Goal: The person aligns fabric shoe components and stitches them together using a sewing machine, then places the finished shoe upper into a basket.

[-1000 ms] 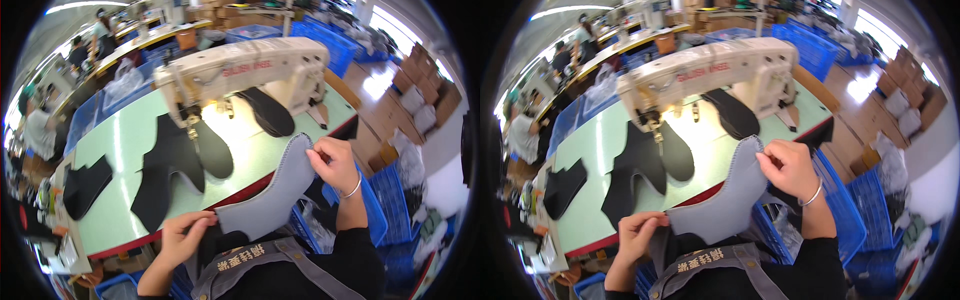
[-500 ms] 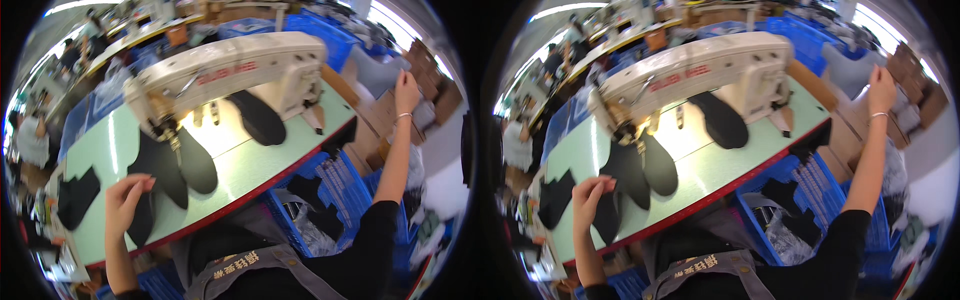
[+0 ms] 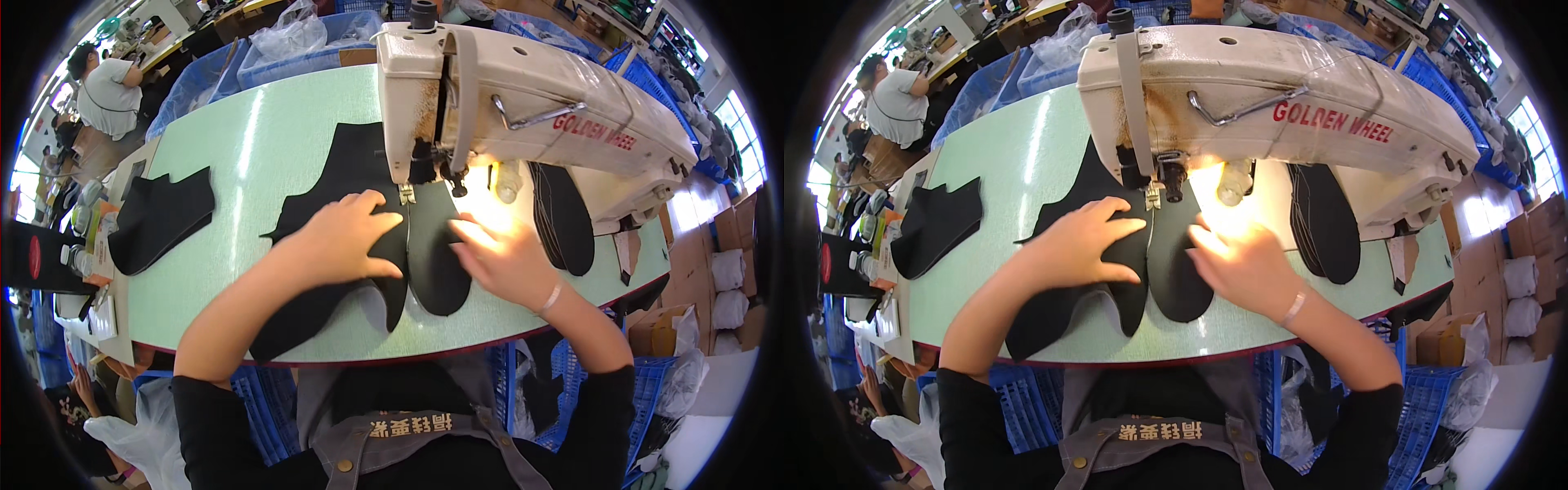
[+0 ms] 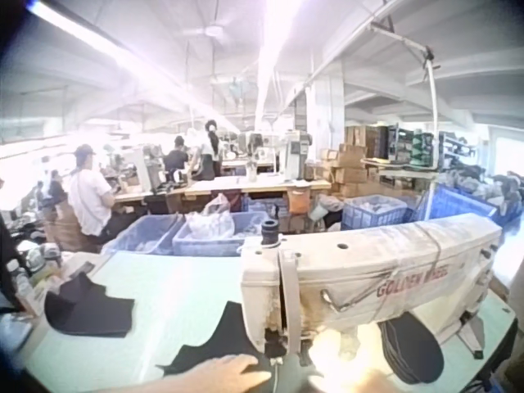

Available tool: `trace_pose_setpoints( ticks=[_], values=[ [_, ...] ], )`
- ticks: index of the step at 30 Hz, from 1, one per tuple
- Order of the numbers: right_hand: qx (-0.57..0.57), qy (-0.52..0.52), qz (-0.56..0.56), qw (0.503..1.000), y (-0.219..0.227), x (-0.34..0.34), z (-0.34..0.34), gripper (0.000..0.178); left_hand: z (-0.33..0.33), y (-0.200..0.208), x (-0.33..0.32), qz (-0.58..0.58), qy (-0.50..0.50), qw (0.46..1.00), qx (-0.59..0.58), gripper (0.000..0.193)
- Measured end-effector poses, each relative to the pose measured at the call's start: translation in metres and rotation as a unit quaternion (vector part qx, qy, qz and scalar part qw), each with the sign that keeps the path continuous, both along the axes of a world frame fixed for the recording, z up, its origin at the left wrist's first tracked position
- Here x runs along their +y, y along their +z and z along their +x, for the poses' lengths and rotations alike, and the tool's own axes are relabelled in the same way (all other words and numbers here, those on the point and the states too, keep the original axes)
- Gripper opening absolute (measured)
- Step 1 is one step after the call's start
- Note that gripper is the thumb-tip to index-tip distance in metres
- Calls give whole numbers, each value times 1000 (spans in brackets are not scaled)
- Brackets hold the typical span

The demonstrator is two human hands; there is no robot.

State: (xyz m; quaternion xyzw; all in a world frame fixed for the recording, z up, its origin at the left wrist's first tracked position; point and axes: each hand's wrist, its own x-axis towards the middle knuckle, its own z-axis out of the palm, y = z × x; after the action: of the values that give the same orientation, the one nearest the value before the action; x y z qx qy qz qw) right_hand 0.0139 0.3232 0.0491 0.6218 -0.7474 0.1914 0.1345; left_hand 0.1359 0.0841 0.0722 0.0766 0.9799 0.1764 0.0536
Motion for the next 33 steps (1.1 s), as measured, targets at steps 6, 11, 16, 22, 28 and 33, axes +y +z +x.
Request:
trace_pose_setpoints(
  ticks=[6, 11, 16, 22, 28, 33],
  values=[
    [127, -40, 62, 989, -10, -41, -5, 51, 6, -2, 7, -17, -44, 998, 29, 88],
    [149, -45, 55, 986, -17, -40, -5, 58, 8, -5, 9, -47, -35, 997, -58, 93],
    [59, -5, 16, 998, -27, -41, -5, 51, 10, -10, 1, -38, -62, 997, -28, 87],
    [73, 18, 16, 997, -29, -45, -17, 52, -1, -9, -10, -37, -80, 994, -61, 87],
    [-36, 23, 61, 997, -41, -39, -40, 40, -11, -6, -13, -35, -81, 994, -65, 88],
    [55, 67, 20, 996, -64, -34, -63, 22, -15, -6, -8, -44, -60, 996, -43, 81]
  ],
)
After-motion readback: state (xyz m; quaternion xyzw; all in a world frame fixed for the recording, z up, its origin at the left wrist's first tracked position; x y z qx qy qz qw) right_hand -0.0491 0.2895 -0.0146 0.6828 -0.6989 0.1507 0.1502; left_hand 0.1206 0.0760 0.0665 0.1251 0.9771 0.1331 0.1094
